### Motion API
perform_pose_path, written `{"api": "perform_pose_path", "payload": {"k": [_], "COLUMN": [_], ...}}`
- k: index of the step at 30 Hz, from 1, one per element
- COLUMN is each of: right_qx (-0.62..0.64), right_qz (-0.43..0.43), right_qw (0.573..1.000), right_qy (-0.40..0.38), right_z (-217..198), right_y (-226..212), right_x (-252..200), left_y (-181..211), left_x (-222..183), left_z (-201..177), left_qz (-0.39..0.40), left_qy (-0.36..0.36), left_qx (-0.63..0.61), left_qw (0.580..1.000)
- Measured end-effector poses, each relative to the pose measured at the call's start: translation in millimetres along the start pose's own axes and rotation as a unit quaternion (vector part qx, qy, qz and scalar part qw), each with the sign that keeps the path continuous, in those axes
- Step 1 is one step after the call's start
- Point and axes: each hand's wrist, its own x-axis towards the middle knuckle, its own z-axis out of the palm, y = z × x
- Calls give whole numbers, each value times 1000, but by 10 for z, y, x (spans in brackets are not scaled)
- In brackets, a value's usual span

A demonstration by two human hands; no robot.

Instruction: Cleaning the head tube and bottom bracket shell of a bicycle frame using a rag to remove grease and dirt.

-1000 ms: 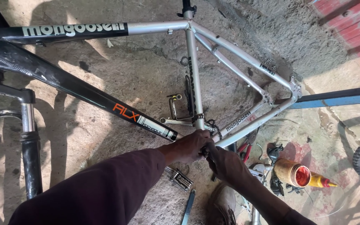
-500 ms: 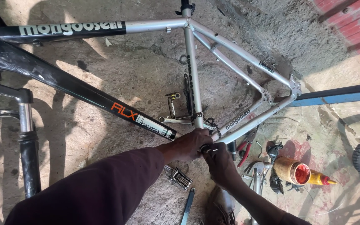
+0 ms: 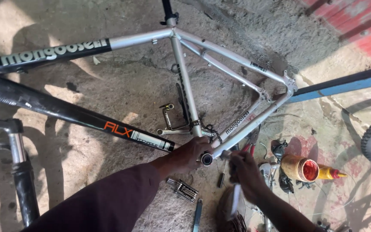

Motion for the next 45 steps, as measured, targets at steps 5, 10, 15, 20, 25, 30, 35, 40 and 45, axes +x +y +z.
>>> {"api": "perform_pose_path", "payload": {"k": [5,10,15,20,25,30,35,40,45], "right_qx": [-285,-393,-428,-404,-417,-548,-488,-435,-367], "right_qz": [-130,-44,-55,-95,-62,-102,-189,-208,-256], "right_qw": [941,901,889,900,900,825,847,874,892], "right_qy": [131,180,152,135,113,95,94,59,-64], "right_z": [-634,-1013,-1018,-999,-935,-872,-834,-759,-619], "right_y": [354,749,991,954,942,986,655,610,568], "right_x": [504,899,963,983,1013,1050,827,825,767], "left_y": [-256,-170,-202,-252,8,53,68,-32,-155], "left_x": [-61,-151,-137,-185,-266,-250,-260,-262,-288], "left_z": [138,-26,30,104,-2,-37,-61,-22,23], "left_qz": [105,133,88,84,78,113,111,110,119], "left_qy": [59,30,14,-3,-32,-1,-15,-25,-35], "left_qx": [-21,-38,4,73,134,151,147,153,157], "left_qw": [992,990,996,994,987,982,983,982,980]}}
